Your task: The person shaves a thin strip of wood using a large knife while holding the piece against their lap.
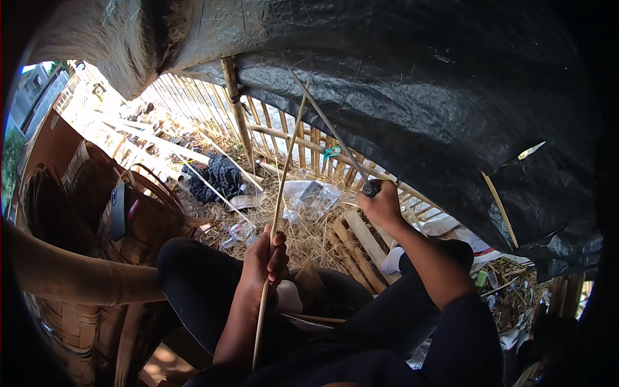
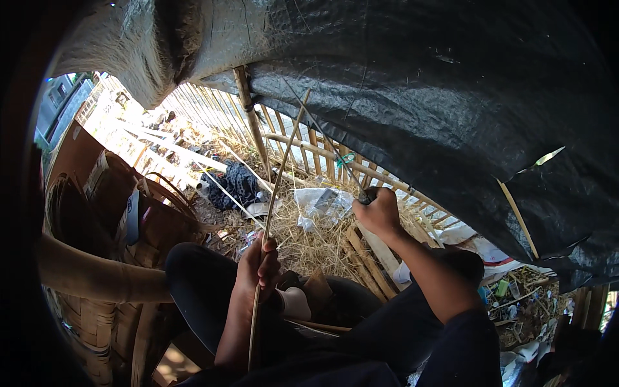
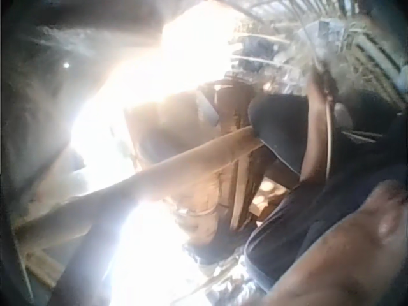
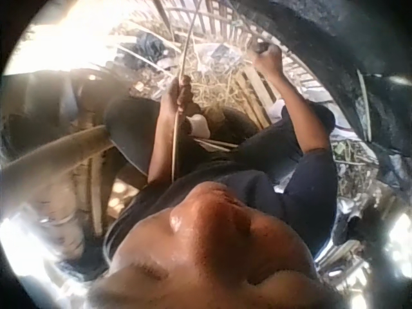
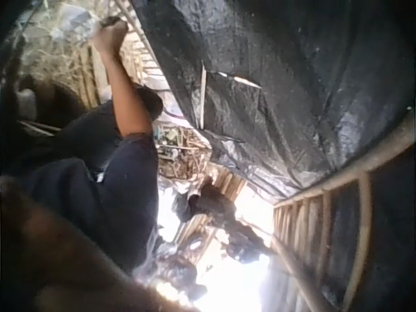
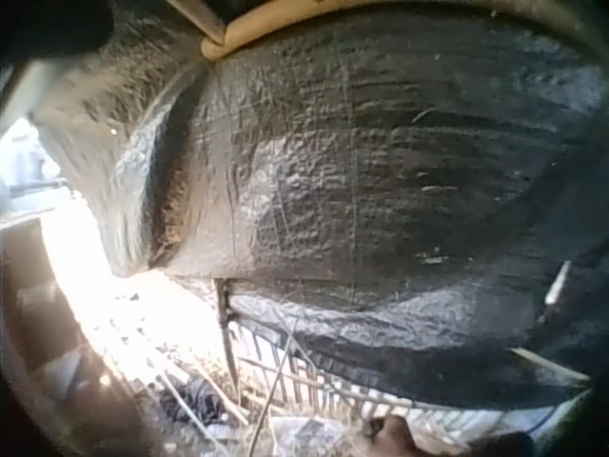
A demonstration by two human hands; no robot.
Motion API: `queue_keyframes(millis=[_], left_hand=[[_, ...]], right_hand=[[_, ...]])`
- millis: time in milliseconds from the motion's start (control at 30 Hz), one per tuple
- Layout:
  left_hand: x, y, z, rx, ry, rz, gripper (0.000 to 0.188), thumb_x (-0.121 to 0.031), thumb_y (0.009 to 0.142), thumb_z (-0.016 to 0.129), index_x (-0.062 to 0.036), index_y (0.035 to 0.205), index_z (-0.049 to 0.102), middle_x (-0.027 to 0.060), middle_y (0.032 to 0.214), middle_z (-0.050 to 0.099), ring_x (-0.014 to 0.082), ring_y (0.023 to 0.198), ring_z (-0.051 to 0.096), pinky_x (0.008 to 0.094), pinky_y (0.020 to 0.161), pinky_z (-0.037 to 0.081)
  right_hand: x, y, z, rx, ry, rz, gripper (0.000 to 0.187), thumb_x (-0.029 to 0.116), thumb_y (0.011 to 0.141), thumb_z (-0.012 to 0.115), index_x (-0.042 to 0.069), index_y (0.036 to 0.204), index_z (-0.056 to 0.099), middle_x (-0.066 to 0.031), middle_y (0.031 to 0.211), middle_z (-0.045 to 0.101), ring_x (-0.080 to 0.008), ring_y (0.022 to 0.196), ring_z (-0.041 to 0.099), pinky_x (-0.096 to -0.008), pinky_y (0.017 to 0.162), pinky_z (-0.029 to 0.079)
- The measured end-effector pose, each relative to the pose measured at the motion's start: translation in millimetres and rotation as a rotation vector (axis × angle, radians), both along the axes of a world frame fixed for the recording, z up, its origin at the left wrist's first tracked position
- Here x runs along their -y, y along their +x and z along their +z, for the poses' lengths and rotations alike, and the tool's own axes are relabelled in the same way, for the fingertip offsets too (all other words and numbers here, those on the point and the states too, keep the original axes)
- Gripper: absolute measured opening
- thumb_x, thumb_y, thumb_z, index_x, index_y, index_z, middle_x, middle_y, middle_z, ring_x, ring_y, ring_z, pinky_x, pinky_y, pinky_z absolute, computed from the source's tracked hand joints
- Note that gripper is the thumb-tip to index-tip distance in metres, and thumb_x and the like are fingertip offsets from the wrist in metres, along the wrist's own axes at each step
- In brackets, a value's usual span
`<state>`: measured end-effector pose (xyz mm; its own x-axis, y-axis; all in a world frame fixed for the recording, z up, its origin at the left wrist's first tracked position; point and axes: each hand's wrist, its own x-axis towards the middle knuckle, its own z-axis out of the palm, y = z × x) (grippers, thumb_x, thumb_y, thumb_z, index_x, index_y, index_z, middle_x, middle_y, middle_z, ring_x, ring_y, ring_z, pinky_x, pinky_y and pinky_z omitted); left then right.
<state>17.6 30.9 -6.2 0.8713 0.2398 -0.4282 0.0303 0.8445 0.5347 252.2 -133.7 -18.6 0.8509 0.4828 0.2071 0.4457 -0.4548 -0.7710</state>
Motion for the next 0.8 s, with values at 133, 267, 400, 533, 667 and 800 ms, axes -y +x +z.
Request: queue_keyframes(millis=[133, 267, 400, 533, 667, 800], left_hand=[[9, 12, 2, -0.040, 0.127, -0.049, 0.038, -0.042, 0.104, 0.034, -0.0124, 0.085, 0.047, -0.0044, 0.045, 0.032, 0.0071, 0.030, 0.028, 0.0212, 0.027, 0.022], [24, 19, -5, -0.099, 0.228, -0.115, 0.039, -0.044, 0.103, 0.034, -0.0129, 0.085, 0.047, -0.0048, 0.047, 0.033, 0.0067, 0.032, 0.027, 0.0208, 0.028, 0.021], [32, 24, -13, -0.114, 0.128, -0.118, 0.039, -0.047, 0.103, 0.034, -0.0138, 0.085, 0.046, -0.0053, 0.047, 0.032, 0.0068, 0.032, 0.027, 0.0203, 0.028, 0.019], [34, 26, -20, -0.103, 0.025, -0.159, 0.038, -0.048, 0.102, 0.034, -0.0150, 0.086, 0.046, -0.0058, 0.047, 0.030, 0.0066, 0.032, 0.025, 0.0204, 0.028, 0.018], [28, 23, -27, -0.070, -0.111, -0.111, 0.036, -0.045, 0.103, 0.034, -0.0152, 0.086, 0.047, -0.0049, 0.047, 0.030, 0.0070, 0.032, 0.024, 0.0208, 0.028, 0.020], [27, 26, -20, -0.110, -0.190, -0.068, 0.036, -0.041, 0.104, 0.033, -0.0144, 0.085, 0.048, -0.0043, 0.047, 0.029, 0.0068, 0.032, 0.025, 0.0203, 0.027, 0.022]], right_hand=[[5, -16, 1, 0.081, 0.157, 0.248, 0.023, 0.015, 0.073, 0.067, 0.001, 0.058, 0.055, -0.0119, 0.049, 0.051, -0.0237, 0.042, 0.051, -0.0378, 0.047, 0.040], [2, -33, 0, 0.030, -0.022, 0.492, 0.028, 0.017, 0.073, 0.070, 0.003, 0.057, 0.052, -0.0116, 0.047, 0.048, -0.0275, 0.045, 0.055, -0.0366, 0.050, 0.042], [-3, -32, -19, 0.213, -0.094, 0.483, 0.019, 0.013, 0.068, 0.067, 0.004, 0.057, 0.055, -0.0162, 0.051, 0.052, -0.0371, 0.052, 0.058, -0.0412, 0.053, 0.046], [-11, -5, -24, 0.274, -0.318, 0.446, 0.018, 0.020, 0.056, 0.069, 0.006, 0.060, 0.059, -0.0163, 0.058, 0.058, -0.0368, 0.061, 0.063, -0.0451, 0.061, 0.051], [-23, -2, -20, 0.225, -0.397, 0.458, 0.019, 0.023, 0.053, 0.070, 0.009, 0.062, 0.061, -0.0145, 0.063, 0.062, -0.0365, 0.068, 0.064, -0.0451, 0.067, 0.051], [-27, 7, -18, 0.297, -0.384, 0.459, 0.020, 0.024, 0.052, 0.070, 0.009, 0.062, 0.061, -0.0140, 0.061, 0.061, -0.0362, 0.067, 0.064, -0.0453, 0.066, 0.051]])
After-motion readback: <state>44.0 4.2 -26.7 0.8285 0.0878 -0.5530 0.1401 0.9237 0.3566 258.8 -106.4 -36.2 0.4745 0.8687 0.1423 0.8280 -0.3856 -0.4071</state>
